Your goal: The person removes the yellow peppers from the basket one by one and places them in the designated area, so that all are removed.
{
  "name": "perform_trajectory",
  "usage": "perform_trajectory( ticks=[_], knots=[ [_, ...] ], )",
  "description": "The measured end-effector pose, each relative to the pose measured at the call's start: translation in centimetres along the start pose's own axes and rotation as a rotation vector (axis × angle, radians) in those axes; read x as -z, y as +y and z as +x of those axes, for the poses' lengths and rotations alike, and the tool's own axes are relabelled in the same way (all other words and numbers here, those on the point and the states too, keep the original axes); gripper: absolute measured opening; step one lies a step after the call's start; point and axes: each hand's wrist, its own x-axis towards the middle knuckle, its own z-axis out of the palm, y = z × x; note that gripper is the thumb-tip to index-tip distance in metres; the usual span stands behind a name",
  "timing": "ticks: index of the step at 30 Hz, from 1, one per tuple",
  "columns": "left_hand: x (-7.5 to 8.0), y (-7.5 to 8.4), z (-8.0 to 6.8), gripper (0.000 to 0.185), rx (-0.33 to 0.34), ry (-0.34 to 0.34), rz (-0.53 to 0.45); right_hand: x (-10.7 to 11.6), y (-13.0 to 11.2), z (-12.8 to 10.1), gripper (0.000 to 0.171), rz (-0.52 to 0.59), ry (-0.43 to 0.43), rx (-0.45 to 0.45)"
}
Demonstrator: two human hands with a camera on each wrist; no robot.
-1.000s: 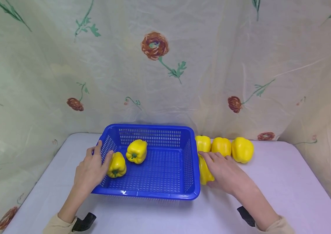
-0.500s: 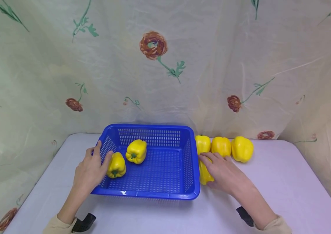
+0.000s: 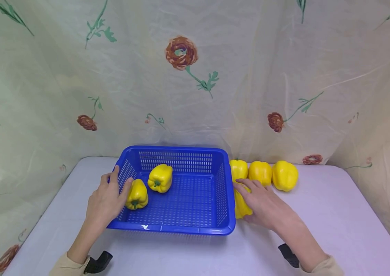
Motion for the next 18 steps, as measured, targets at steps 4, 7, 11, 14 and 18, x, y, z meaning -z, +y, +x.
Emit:
perform_trajectory(
  ticks=[4, 7, 11, 14, 18],
  knots=[
    [0.0, 0.0, 0.0, 0.073, 0.006, -0.004, -0.005, 1.0, -0.1, 0.0, 0.085, -0.002, -0.021, -0.020],
    [0.0, 0.0, 0.0, 0.073, 0.010, -0.009, -0.007, 1.8, -0.3, 0.2, 0.073, -0.023, -0.012, -0.023],
    [0.0, 0.0, 0.0, 0.073, 0.007, -0.011, -0.007, 2.9, -0.6, 0.4, 0.063, -0.055, 0.023, -0.019],
    [0.0, 0.0, 0.0, 0.073, 0.006, -0.012, -0.007, 3.8, -0.9, 0.6, 0.061, -0.072, 0.044, -0.005],
    [0.0, 0.0, 0.1, 0.074, 0.008, -0.013, -0.004, 4.8, -1.3, 1.2, 0.058, -0.082, 0.075, 0.046]
  ],
)
